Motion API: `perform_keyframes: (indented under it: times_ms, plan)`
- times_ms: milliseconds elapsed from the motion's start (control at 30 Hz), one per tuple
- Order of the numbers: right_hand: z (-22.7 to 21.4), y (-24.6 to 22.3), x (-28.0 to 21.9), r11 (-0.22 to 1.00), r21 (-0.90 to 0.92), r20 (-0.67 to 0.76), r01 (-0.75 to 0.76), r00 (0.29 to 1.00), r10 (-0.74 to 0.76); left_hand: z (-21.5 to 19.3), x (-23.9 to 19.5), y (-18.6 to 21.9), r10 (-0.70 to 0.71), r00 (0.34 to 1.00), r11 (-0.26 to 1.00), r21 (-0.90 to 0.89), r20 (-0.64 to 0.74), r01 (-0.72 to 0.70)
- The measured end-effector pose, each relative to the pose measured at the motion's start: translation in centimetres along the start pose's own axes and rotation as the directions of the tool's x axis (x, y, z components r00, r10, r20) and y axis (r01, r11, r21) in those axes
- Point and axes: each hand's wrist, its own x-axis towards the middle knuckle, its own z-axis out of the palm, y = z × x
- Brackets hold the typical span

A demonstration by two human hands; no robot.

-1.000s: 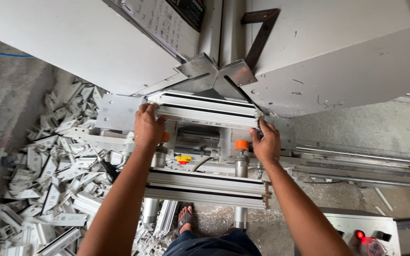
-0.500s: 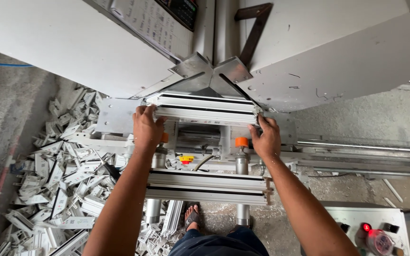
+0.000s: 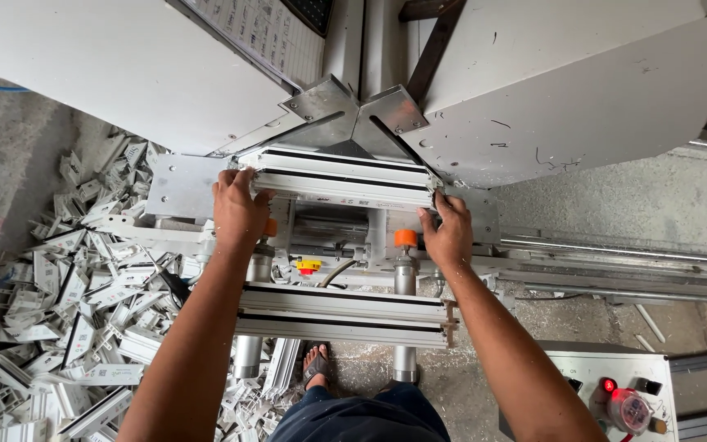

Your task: Measure and position UPVC window frame profiles on a fabrication machine and mark them for cutting or welding.

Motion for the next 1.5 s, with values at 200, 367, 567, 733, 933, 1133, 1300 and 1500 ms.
perform_keyframes:
  times_ms: [200, 367, 567, 733, 933, 1133, 1300, 1500]
  plan:
    - [0.0, -0.2, 0.0, 0.999, -0.025, 0.018, -0.030, 0.999, 0.031, 0.0, 0.1, 0.0, -0.023, 0.999, 0.999, 0.025, 0.024, 0.022]
    - [-0.6, -0.9, 0.0, 0.999, -0.018, 0.027, -0.047, 0.999, 0.048, 0.1, 0.5, 0.2, -0.023, 0.997, 0.996, 0.092, 0.074, 0.017]
    - [-0.9, -1.3, 0.0, 0.997, -0.024, 0.005, -0.071, 0.997, 0.071, -0.4, 0.8, 0.6, -0.084, 0.991, 0.993, 0.096, 0.104, 0.074]
    - [-1.6, -1.8, 0.1, 0.993, 0.026, 0.031, -0.113, 0.993, 0.112, -0.8, 1.0, 0.9, -0.106, 0.990, 0.991, 0.096, 0.090, 0.097]
    - [-1.7, -0.9, -0.2, 0.994, 0.053, 0.018, -0.092, 0.996, 0.091, -2.6, 1.9, 3.2, -0.097, 0.973, 0.950, 0.312, 0.210, 0.027]
    - [-2.4, 1.8, -2.4, 0.975, 0.221, -0.001, -0.017, 1.000, 0.017, -1.8, 0.9, 6.9, 0.102, 0.947, 0.911, 0.355, 0.304, -0.212]
    - [-2.9, 1.4, -2.7, 0.995, 0.099, 0.023, 0.008, 1.000, -0.010, -1.4, 0.9, 1.4, -0.230, 0.944, 0.952, 0.256, 0.235, 0.168]
    - [-0.8, 0.2, 0.2, 0.998, 0.065, 0.051, -0.021, 0.999, 0.017, 0.8, 1.4, -1.2, -0.112, 0.981, 0.993, -0.005, 0.160, 0.114]
